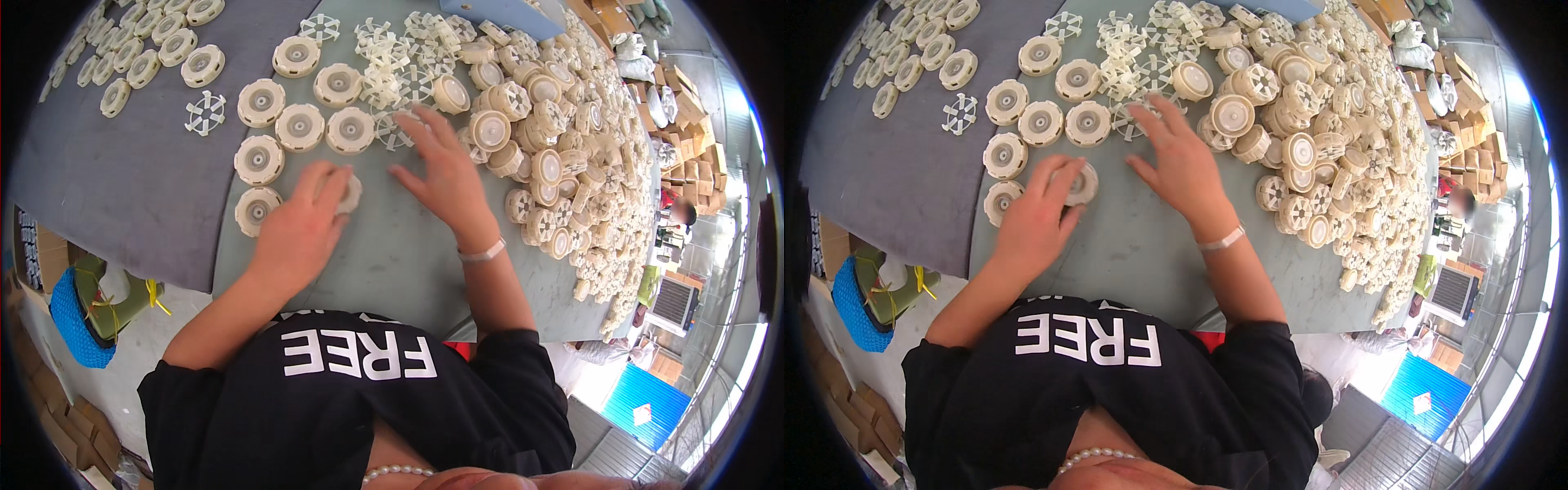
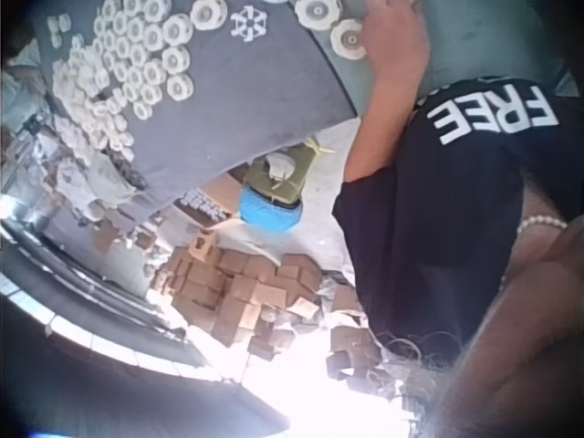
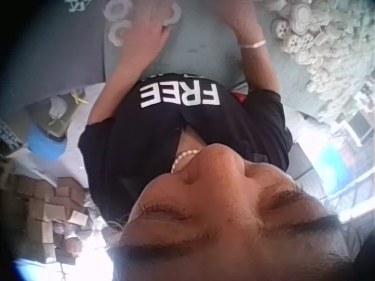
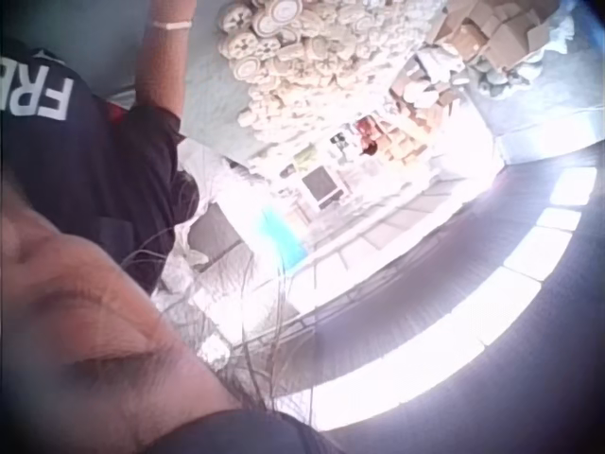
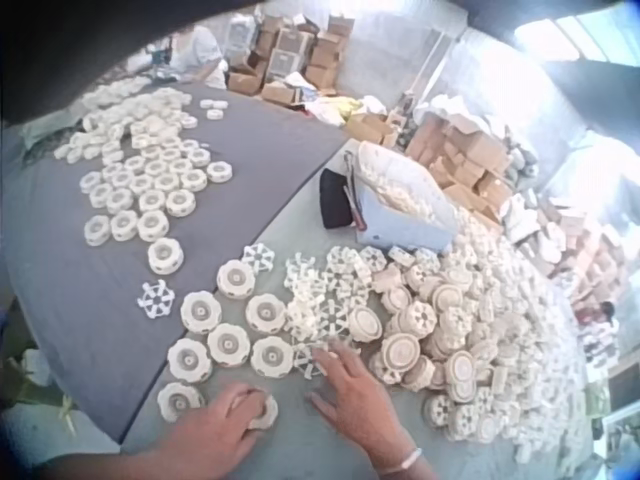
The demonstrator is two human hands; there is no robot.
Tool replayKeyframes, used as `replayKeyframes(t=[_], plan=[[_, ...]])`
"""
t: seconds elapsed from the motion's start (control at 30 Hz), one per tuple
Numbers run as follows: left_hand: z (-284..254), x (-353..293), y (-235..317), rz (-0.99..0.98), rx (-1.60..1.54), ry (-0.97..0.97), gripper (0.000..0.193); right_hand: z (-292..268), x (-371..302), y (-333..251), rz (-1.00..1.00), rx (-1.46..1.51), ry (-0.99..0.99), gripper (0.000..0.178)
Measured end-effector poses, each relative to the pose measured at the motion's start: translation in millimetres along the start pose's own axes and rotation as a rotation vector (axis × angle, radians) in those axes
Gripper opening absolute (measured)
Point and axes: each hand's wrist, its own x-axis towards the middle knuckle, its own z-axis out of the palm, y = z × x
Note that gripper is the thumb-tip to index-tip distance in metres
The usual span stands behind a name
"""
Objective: The person assembles plastic wheel components by picking up circular bases and plastic spoke inserts, fitting the inserts into the bases by hand, pressing them together, and placing the assembled units on the table.
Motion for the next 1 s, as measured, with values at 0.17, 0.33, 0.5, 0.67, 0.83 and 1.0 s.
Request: replayKeyframes(t=[0.17, 0.33, 0.5, 0.67, 0.83, 1.0], plan=[[6.5, -9.7, 3.0, 0.068, -0.17, -0.042, 0.067, -6.5, -9.8, 11.8, -0.065, -0.081, 0.021, 0.024], [13.6, -17.3, 2.3, 0.087, -0.277, -0.061, 0.064, -34.8, -65.2, 1.0, 0.619, 0.253, -0.509, 0.025], [17.4, -20.4, 2.4, 0.061, -0.509, -0.145, 0.066, -30.1, -81.3, -7.1, 0.354, -0.119, -0.101, 0.04], [19.2, -23.9, 2.4, 0.011, -0.546, -0.133, 0.067, -44.0, -88.3, 3.7, 0.207, 0.164, -0.32, 0.059], [18.3, -25.9, 3.2, -0.046, -0.657, -0.151, 0.069, -34.5, -84.2, -20.6, 0.062, 0.315, -0.231, 0.059], [19.5, -24.8, -5.1, 0.02, -0.745, -0.128, 0.065, -28.9, -69.4, -39.1, -0.064, 0.328, -0.295, 0.055]])
